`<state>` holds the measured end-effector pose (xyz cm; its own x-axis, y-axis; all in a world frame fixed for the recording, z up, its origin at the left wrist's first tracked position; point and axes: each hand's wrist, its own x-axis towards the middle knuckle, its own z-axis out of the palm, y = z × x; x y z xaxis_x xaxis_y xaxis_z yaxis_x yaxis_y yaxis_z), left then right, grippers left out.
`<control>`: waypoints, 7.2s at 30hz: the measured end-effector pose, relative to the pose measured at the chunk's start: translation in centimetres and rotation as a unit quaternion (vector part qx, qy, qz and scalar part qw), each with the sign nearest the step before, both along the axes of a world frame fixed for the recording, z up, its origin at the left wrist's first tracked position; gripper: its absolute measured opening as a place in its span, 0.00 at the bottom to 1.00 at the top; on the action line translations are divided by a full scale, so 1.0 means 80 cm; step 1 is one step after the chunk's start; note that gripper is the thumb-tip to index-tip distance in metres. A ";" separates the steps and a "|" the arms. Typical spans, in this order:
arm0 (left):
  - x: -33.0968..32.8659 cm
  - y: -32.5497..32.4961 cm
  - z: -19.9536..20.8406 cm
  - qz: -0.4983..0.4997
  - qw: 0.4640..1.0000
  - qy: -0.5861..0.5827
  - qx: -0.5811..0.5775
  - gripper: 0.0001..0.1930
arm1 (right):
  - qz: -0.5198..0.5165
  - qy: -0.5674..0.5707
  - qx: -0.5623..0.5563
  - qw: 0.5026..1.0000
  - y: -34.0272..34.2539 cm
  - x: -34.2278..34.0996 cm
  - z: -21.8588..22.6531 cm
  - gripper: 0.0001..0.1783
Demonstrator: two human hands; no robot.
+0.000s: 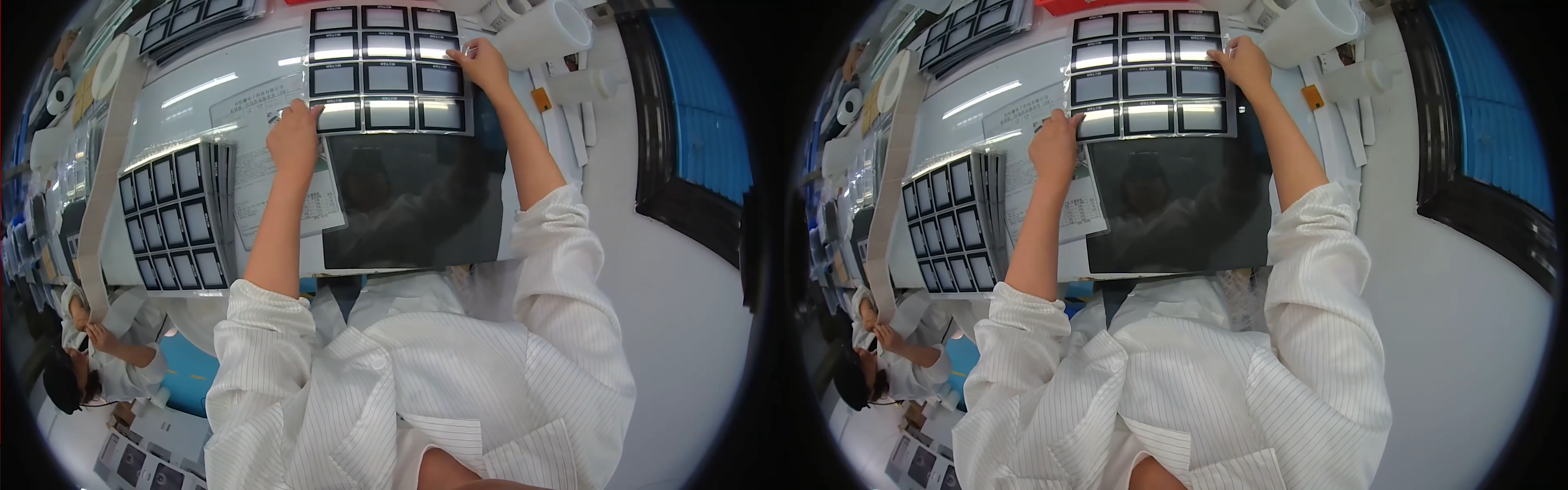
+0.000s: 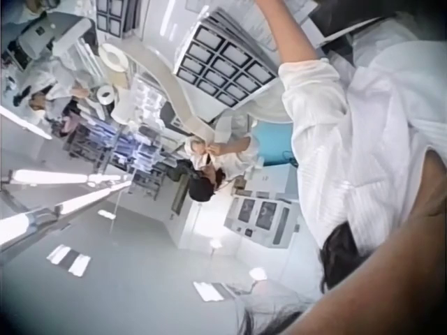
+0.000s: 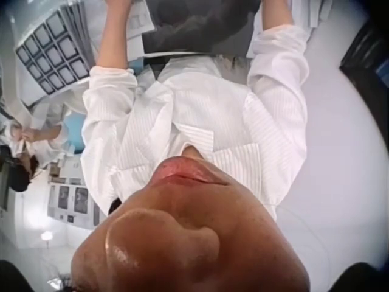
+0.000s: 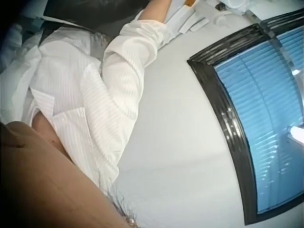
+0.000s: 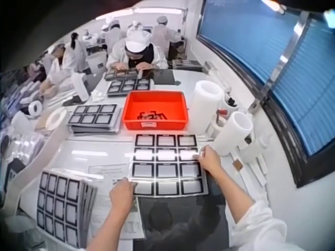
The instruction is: Placing small electronic parts into compartment trays and managing plastic waste at a manufacturing station.
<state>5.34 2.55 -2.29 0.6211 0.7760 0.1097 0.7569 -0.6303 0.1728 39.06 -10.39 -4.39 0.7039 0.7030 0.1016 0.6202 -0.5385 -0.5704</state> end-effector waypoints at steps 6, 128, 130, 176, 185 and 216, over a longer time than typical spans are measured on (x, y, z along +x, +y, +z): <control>0.011 0.002 -0.009 0.008 0.992 -0.089 0.092 0.18 | -0.081 0.015 -0.185 0.979 0.037 -0.007 0.022 0.29; -0.349 -0.241 -0.040 0.087 0.521 -0.393 -0.752 0.10 | 0.398 -0.045 -0.049 0.915 -0.137 -0.551 0.056 0.05; -0.349 -0.241 -0.038 0.088 0.515 -0.395 -0.755 0.10 | 0.401 -0.046 -0.048 0.914 -0.139 -0.547 0.059 0.05; -0.368 -0.228 -0.021 0.058 0.580 -0.302 -0.754 0.12 | 0.161 -0.072 -0.280 0.944 -0.345 -0.316 0.150 0.05; -0.334 -0.201 0.024 -0.016 0.579 -0.314 -0.752 0.12 | -0.059 0.590 -0.070 0.802 -0.383 -0.344 0.110 0.33; -0.258 -0.141 -0.009 0.195 0.819 -0.445 -0.306 0.14 | 0.174 0.501 0.037 0.847 -0.109 -0.344 0.309 0.24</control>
<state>-15.32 -8.69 -3.02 0.1991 0.9750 -0.0989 0.2833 0.0394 0.9582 11.54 -19.15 20.34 0.2146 0.9034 -0.3712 -0.0803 -0.3624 -0.9285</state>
